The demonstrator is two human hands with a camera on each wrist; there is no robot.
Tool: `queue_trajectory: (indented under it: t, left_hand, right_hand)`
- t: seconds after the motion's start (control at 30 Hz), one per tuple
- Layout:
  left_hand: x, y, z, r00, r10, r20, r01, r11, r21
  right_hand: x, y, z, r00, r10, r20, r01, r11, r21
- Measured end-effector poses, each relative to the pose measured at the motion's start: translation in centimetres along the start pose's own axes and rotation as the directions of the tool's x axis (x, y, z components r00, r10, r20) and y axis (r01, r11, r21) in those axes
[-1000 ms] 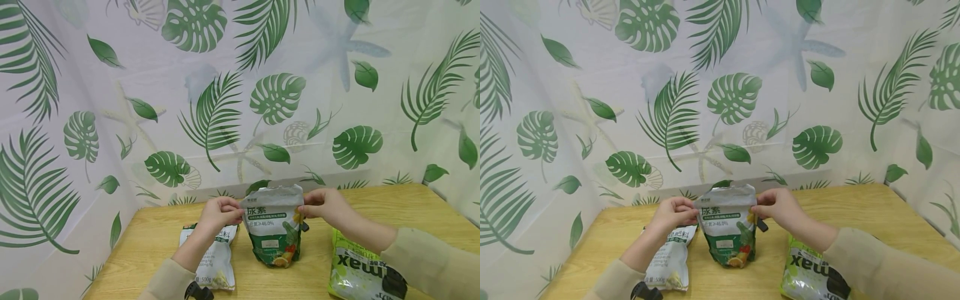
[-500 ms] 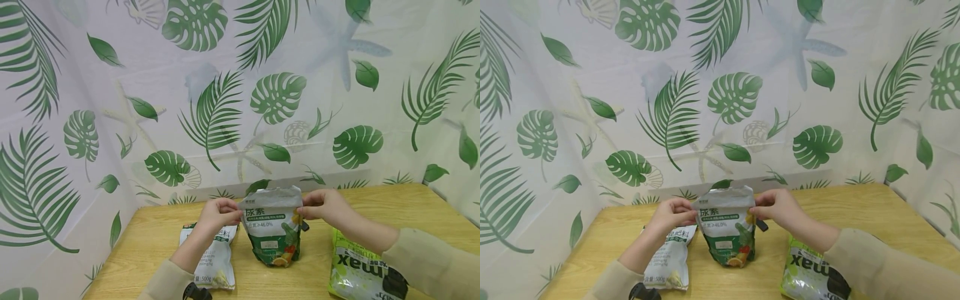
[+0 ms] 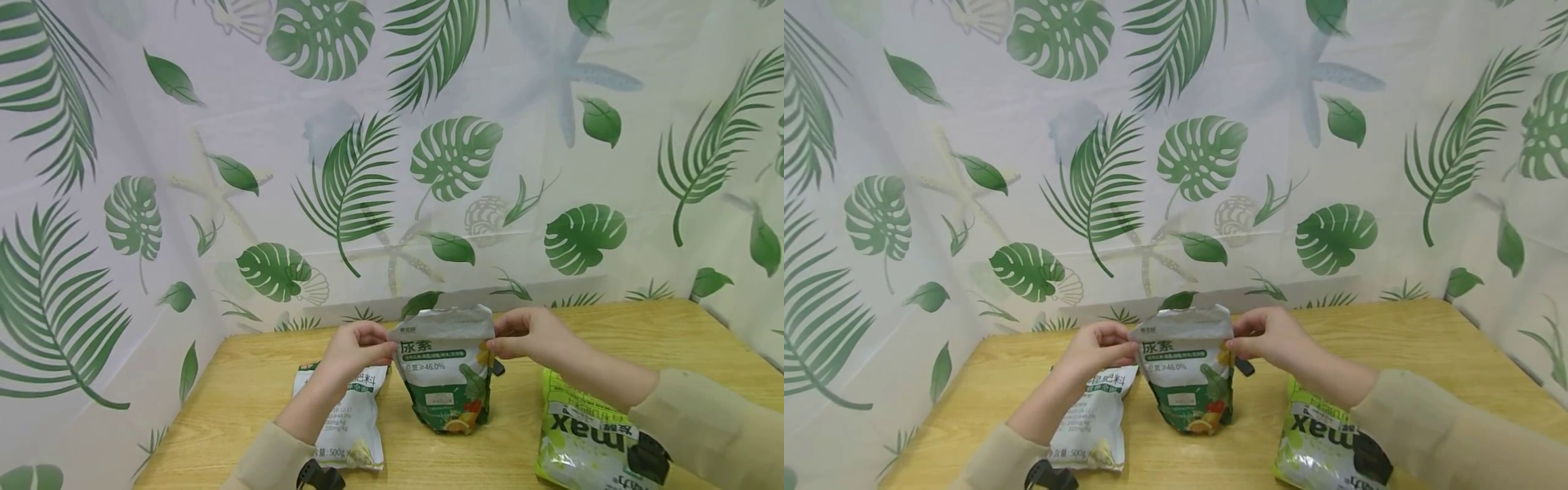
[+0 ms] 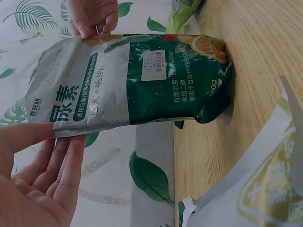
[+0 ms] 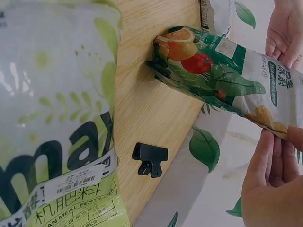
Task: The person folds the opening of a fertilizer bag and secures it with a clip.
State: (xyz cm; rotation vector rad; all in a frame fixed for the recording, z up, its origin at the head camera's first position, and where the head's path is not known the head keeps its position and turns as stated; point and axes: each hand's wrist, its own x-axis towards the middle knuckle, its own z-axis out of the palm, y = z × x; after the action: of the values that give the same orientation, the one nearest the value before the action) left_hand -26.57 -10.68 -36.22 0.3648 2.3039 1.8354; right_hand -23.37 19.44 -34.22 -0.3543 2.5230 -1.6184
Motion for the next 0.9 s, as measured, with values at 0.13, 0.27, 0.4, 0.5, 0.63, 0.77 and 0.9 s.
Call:
queue_trajectory:
  t: [0.13, 0.27, 0.4, 0.5, 0.63, 0.77, 0.9]
  left_hand:
    - [0.00, 0.07, -0.09, 1.000, 0.000, 0.001, 0.000, 1.000, -0.002]
    - [-0.04, 0.18, -0.19, 1.000, -0.001, 0.004, 0.001, 1.000, -0.011]
    - [-0.09, 0.38, -0.25, 1.000, 0.003, 0.008, -0.003, 1.000, -0.014]
    - [-0.07, 0.51, -0.29, 1.000, 0.009, 0.009, -0.009, 1.000, -0.019]
    - [-0.12, 0.71, -0.31, 1.000, 0.010, 0.006, -0.009, 1.000, -0.028]
    - [-0.18, 0.86, -0.28, 1.000, 0.007, 0.005, -0.007, 1.000, -0.031]
    - [-0.13, 0.91, -0.27, 1.000, 0.006, 0.000, -0.006, 0.999, -0.032]
  right_hand:
    - [0.08, 0.04, -0.10, 1.000, 0.006, 0.016, -0.007, 1.000, 0.021]
    - [0.08, 0.01, -0.13, 1.000, 0.025, 0.018, -0.026, 0.999, 0.040]
    - [0.08, -0.13, -0.11, 0.999, 0.048, 0.007, -0.049, 0.998, 0.051]
    - [0.15, -0.27, -0.12, 0.998, 0.059, -0.003, -0.058, 0.997, 0.054]
    - [0.15, -0.46, -0.05, 0.998, 0.069, -0.012, -0.069, 0.996, 0.052]
    - [0.14, -0.61, 0.10, 0.997, 0.074, -0.014, -0.074, 0.996, 0.045]
    - [0.19, -0.77, 0.20, 0.997, 0.080, -0.020, -0.079, 0.996, 0.049]
